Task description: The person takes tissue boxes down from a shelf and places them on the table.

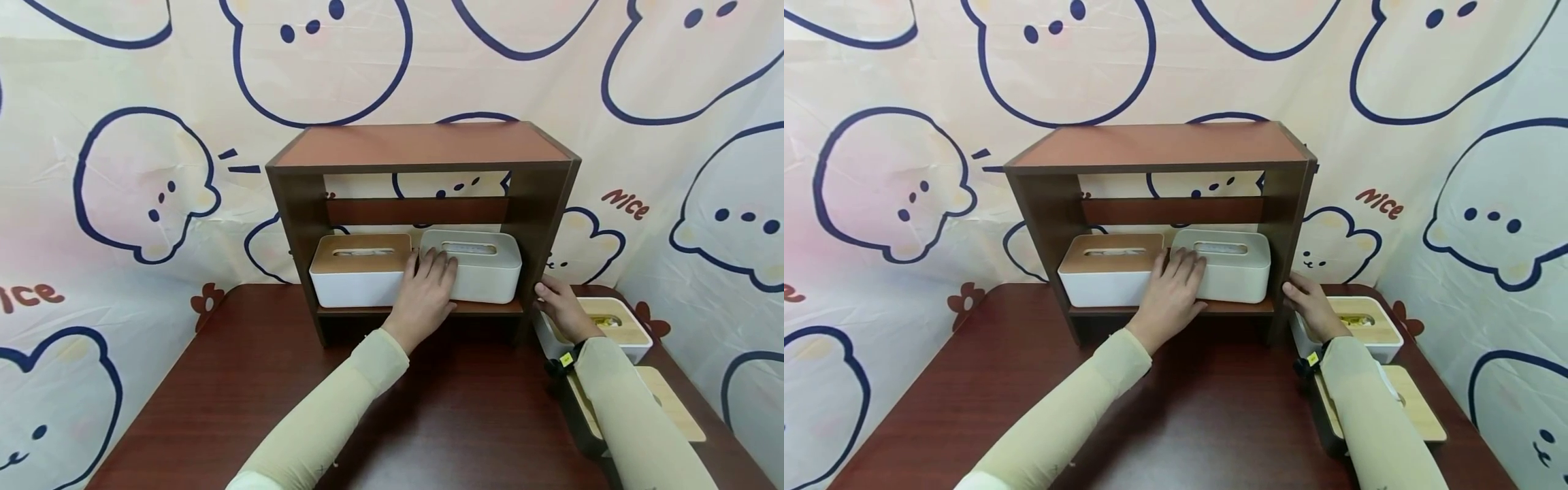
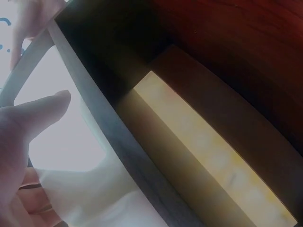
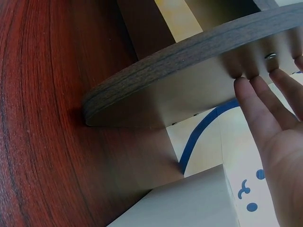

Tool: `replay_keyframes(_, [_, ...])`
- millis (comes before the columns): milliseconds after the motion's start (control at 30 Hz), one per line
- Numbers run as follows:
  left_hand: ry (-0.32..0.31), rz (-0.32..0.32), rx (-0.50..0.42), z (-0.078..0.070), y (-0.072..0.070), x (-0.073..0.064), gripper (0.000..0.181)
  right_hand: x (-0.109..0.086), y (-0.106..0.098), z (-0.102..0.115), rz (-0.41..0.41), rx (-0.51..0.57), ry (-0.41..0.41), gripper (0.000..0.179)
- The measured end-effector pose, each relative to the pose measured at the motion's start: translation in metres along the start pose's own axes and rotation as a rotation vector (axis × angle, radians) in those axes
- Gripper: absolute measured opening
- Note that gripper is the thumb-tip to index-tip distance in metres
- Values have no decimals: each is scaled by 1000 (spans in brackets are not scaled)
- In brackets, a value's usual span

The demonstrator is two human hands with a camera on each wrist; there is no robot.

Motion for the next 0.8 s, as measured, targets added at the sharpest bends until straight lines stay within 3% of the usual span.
replay_keyframes(267, [-19,-35,57,-5,6,2,84,0,0,0,-2,-21,21,55])
replay_keyframes(433, [-21,-85,47,-7,7,-2,82,0,1,0,-2,-44,40,57])
replay_keyframes(800, [-5,-117,37,-13,4,-10,81,0,2,1,-5,-92,81,58])
Point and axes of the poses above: each hand's wrist, its own x-axis towards the middle knuckle, its own y-axis out of the palm, z = x × y, the point moved 4 cm from there along x, towards the middle knuckle, and after that the axes turned 5 degrees about z, right-handed, at the moved point
